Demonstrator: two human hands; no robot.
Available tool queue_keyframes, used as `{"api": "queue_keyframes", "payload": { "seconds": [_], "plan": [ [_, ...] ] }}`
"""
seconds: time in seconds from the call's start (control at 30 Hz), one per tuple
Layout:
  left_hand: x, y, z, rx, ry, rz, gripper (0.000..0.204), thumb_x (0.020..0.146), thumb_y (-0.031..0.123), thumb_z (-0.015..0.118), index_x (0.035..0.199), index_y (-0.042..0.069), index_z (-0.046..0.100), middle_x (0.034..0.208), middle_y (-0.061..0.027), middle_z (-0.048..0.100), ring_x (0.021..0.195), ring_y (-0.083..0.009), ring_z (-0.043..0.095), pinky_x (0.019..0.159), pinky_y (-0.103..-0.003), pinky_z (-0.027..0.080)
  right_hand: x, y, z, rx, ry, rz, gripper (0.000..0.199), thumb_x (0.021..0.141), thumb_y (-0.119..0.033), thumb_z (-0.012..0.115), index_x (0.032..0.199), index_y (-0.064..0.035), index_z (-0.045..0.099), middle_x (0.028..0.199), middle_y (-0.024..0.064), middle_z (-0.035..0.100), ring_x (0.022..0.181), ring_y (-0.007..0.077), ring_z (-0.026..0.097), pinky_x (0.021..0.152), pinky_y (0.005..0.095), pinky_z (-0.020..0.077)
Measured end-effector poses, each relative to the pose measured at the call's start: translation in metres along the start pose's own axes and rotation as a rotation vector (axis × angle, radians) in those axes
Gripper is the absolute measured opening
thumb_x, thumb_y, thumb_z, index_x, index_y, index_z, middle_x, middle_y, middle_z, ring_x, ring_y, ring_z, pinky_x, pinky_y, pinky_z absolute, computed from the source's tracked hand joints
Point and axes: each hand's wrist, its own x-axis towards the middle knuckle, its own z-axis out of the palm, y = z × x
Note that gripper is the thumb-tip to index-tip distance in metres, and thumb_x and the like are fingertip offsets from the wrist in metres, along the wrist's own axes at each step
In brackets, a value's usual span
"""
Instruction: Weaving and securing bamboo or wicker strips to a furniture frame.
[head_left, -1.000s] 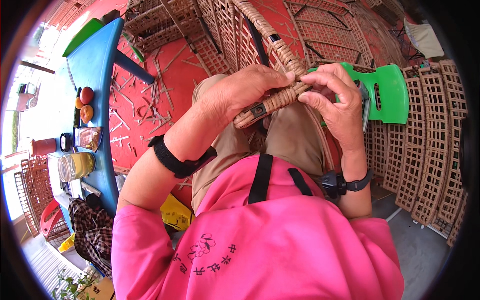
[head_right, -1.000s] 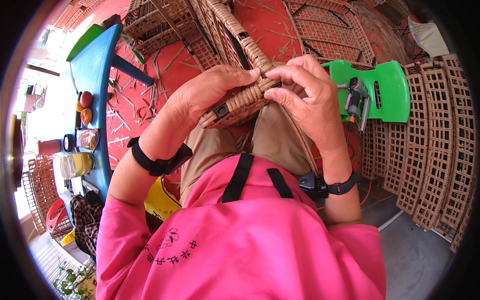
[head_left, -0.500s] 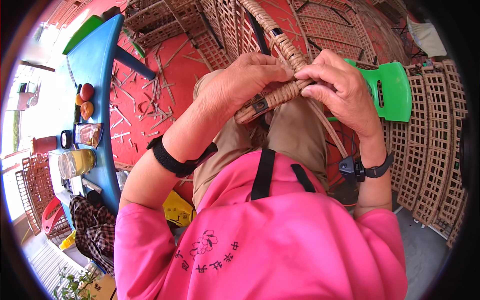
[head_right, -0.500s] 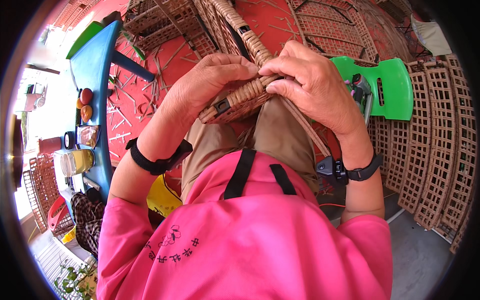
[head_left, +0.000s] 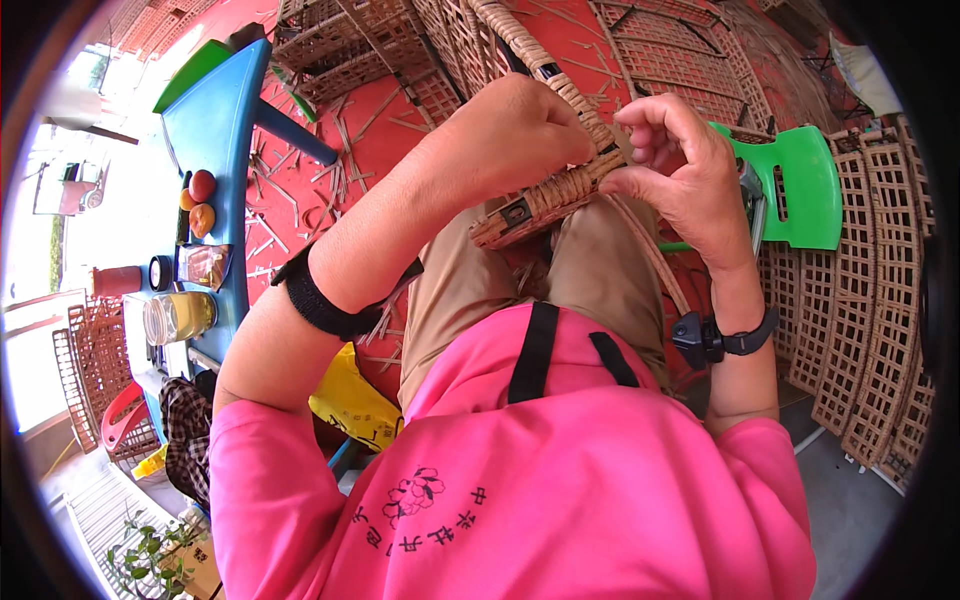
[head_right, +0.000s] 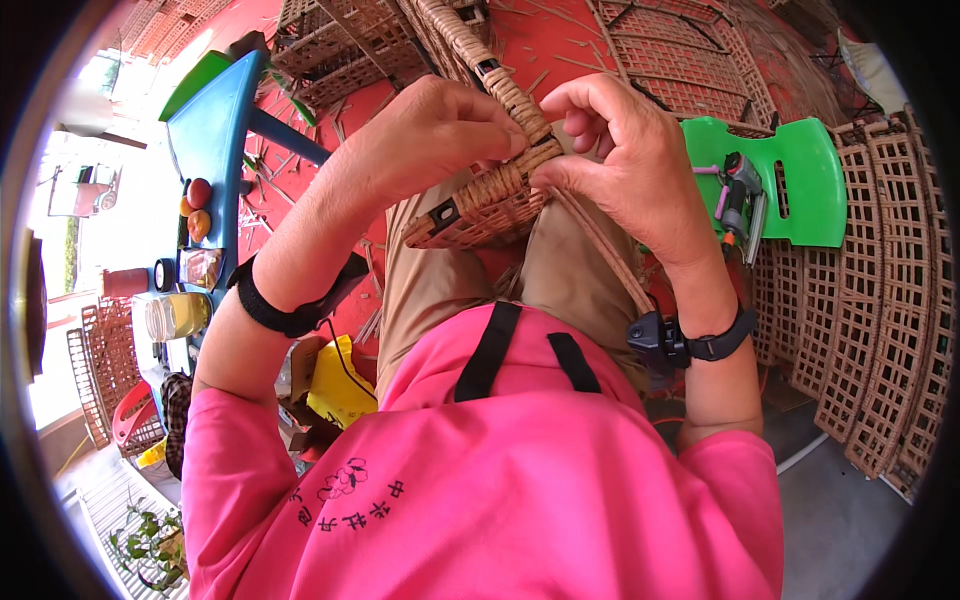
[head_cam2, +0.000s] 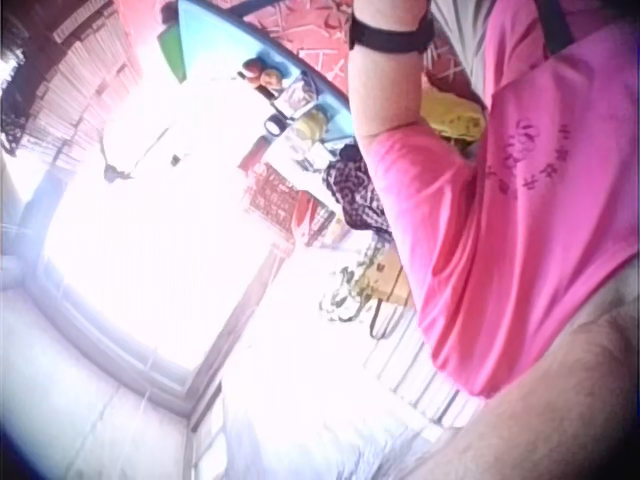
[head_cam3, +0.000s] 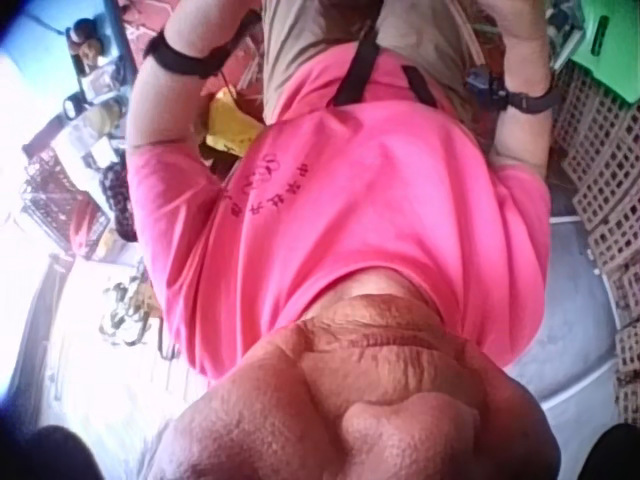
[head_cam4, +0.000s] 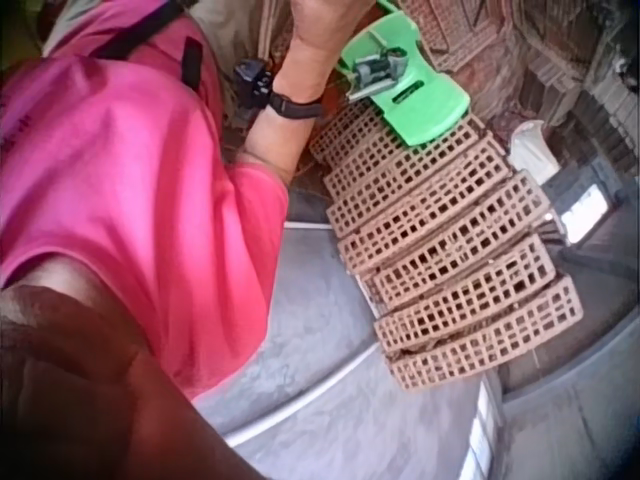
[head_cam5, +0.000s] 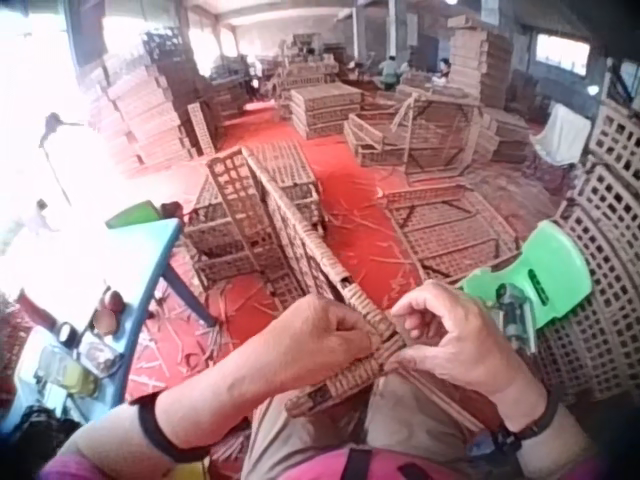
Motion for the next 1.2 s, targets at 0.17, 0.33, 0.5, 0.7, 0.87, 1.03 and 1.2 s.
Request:
{"api": "queue_keyframes", "payload": {
  "seconds": [0.17,0.33,0.5,0.7,0.87,1.03,1.2],
  "plan": [
    [0.004,0.019,-0.001,0.315,0.019,0.013,0.024,0.08,0.021,0.062,0.082,-0.002,0.07,0.065,-0.008,0.062,0.063,-0.0095,0.058,0.058,-0.03,0.046,0.001,0.007,0.0,0.042,-0.001,-0.037,0.05,0.057,-0.01,0.088,0.101,-0.0059,0.062,0.082,-0.0004,0.059,0.072,0.009,0.054,0.064,0.0239,0.0471],
    [0.006,0.026,0.0,0.429,0.003,0.119,0.023,0.08,0.021,0.061,0.084,-0.002,0.066,0.064,-0.0123,0.06,0.06,-0.014,0.058,0.06,-0.034,0.047,-0.008,0.018,0.006,0.096,0.07,-0.041,0.05,0.058,-0.014,0.088,0.1,-0.0057,0.063,0.082,0.0013,0.059,0.071,0.0109,0.055,0.064,0.0252,0.0478],
    [0.006,0.023,-0.003,0.397,-0.08,0.073,0.026,0.083,0.022,0.059,0.09,-0.002,0.066,0.07,-0.0122,0.062,0.066,-0.0155,0.059,0.064,-0.034,0.048,-0.031,0.022,0.03,0.071,0.366,-0.092,0.04,0.064,-0.015,0.086,0.094,-0.0058,0.062,0.08,0.0023,0.059,0.069,0.0119,0.056,0.059,0.025,0.0473],
    [0.002,0.019,0.001,0.334,-0.048,0.068,0.026,0.085,0.022,0.058,0.09,-0.003,0.064,0.073,-0.0077,0.06,0.07,-0.0119,0.055,0.064,-0.032,0.045,-0.04,0.028,0.045,0.02,0.489,-0.235,0.029,0.069,-0.008,0.083,0.082,-0.0056,0.057,0.075,0.0031,0.058,0.063,0.015,0.056,0.053,0.0266,0.046],
    [-0.004,0.017,0.011,0.337,0.039,0.053,0.025,0.086,0.022,0.057,0.087,-0.003,0.061,0.068,-0.0046,0.053,0.066,-0.0104,0.048,0.062,-0.03,0.043,-0.042,0.024,0.045,0.024,0.442,-0.208,0.025,0.071,-0.006,0.081,0.08,-0.0055,0.057,0.07,0.0042,0.056,0.058,0.0155,0.055,0.052,0.0283,0.0455],
    [-0.007,0.011,0.017,0.298,0.142,0.184,0.02,0.082,0.016,0.054,0.084,-0.003,0.058,0.076,-0.011,0.057,0.072,-0.0181,0.056,0.067,-0.032,0.046,-0.044,0.021,0.048,-0.111,0.434,-0.269,0.017,0.076,-0.004,0.074,0.08,-0.0054,0.058,0.071,0.0066,0.056,0.061,0.0232,0.057,0.055,0.0343,0.0454],
    [-0.01,0.006,0.019,0.292,0.179,0.217,0.018,0.081,0.014,0.052,0.083,-0.003,0.057,0.08,-0.0138,0.058,0.076,-0.0235,0.058,0.07,-0.034,0.046,-0.046,0.019,0.053,-0.176,0.455,-0.296,0.017,0.075,-0.003,0.073,0.083,-0.005,0.058,0.073,0.0078,0.056,0.065,0.0271,0.058,0.059,0.0376,0.0462]
  ]
}}
